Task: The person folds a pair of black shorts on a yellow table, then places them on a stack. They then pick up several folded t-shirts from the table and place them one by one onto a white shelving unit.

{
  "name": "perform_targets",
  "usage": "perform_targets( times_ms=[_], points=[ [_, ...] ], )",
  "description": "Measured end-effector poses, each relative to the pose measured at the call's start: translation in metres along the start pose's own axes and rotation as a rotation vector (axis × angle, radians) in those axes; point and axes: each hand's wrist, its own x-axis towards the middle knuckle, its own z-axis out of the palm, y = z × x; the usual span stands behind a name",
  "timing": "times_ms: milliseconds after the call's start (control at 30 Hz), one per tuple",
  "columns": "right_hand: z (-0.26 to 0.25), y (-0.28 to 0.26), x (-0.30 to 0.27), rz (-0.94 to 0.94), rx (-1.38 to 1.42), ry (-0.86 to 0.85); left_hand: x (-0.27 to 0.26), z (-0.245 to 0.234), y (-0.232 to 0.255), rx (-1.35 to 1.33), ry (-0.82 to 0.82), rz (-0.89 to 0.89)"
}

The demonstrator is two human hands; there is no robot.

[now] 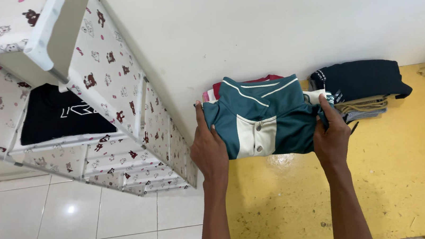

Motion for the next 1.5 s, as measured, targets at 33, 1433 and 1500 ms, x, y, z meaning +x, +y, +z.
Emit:
perform_targets(
  times_ms=[33,1433,1500],
  points=[
    [0.001,-0.006,-0.003,-0.053,-0.016,0.012,0.000,-0.005,-0.002,0.004,-0.006,0.003],
    [-0.046,-0.177,-0.152,0.136,0.201,-0.055,-0.084,-0.218,-0.082,-0.055,-0.046,-0.002],
    [-0.052,-0.177,-0.158,0.161,0.202,-0.070,-0.093,-0.219,-0.083,-0.047,-0.048,-0.019]
  ],
)
